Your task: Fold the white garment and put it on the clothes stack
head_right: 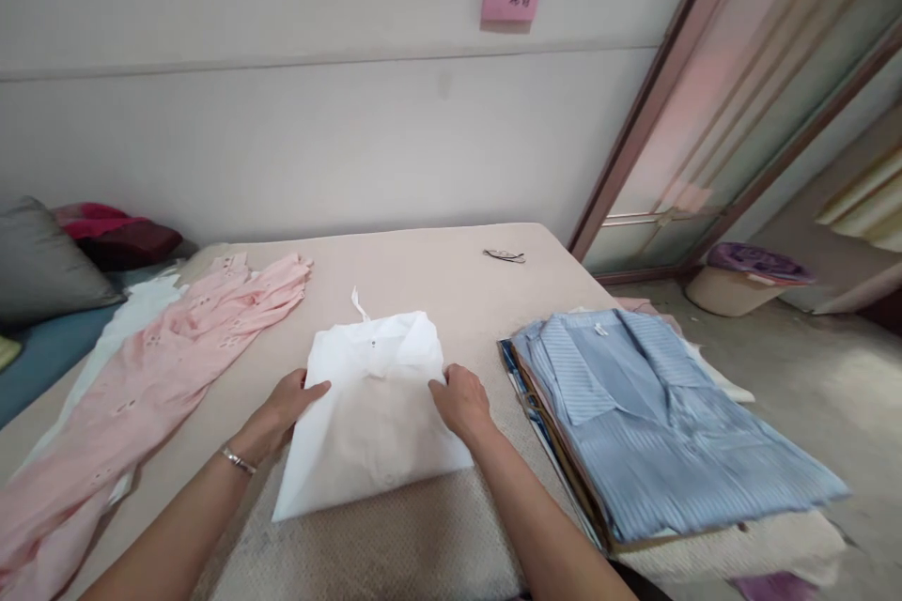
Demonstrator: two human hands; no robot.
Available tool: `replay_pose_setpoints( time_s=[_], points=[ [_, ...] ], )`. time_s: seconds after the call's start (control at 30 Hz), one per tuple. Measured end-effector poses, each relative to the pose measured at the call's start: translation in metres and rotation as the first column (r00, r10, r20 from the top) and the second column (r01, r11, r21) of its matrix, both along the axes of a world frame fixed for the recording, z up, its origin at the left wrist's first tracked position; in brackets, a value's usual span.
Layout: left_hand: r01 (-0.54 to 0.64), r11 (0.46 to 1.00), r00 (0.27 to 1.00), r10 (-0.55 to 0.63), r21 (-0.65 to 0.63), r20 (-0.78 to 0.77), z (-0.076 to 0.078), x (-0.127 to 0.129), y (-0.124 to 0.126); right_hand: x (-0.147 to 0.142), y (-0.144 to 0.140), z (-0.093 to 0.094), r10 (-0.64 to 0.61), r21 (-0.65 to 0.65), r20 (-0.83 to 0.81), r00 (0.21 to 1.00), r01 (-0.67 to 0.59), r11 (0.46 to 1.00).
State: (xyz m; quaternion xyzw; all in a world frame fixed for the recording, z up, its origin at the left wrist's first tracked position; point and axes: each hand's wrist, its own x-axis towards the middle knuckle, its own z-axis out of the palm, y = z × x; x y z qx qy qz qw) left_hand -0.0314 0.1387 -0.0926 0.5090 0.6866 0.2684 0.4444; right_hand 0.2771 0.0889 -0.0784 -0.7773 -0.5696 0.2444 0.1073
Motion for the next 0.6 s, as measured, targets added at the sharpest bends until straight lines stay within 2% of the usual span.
replay_pose_setpoints(
  time_s=[0.07,0.17,0.23,0.33,0.47,0.53,0.6],
  points=[
    [-0.015,1.0,0.983,0.019,-0.025,0.18,0.006,0.007,-0.008,-0.004,-0.002,0.001,-0.017,-0.003,-0.013,1.0,0.017,1.0],
    [-0.059,0.998,0.939,0.065,-0.03,0.337,0.022,0.018,-0.026,-0.008,-0.011,0.012,-0.04,0.011,-0.014,0.999,0.041,0.999],
    [-0.069,0.997,0.905,0.075,-0.029,0.42,0.036,0.028,-0.041,-0.006,-0.022,0.027,-0.053,0.045,-0.006,0.999,0.054,0.998],
    [-0.037,0.999,0.879,0.026,0.014,0.476,0.066,0.052,-0.063,0.012,-0.043,0.061,-0.047,0.127,0.049,0.998,0.04,0.991],
    [0.071,0.981,0.852,-0.154,0.181,0.501,0.117,0.116,-0.083,0.072,-0.077,0.12,-0.063,0.23,0.21,0.976,0.014,0.973],
    [0.109,0.952,0.821,-0.248,0.285,0.514,0.14,0.162,-0.088,0.116,-0.093,0.151,-0.121,0.283,0.27,0.955,0.042,0.958],
    [0.137,0.91,0.788,-0.339,0.391,0.513,0.155,0.213,-0.089,0.167,-0.108,0.176,-0.197,0.335,0.326,0.925,0.082,0.939]
  ],
)
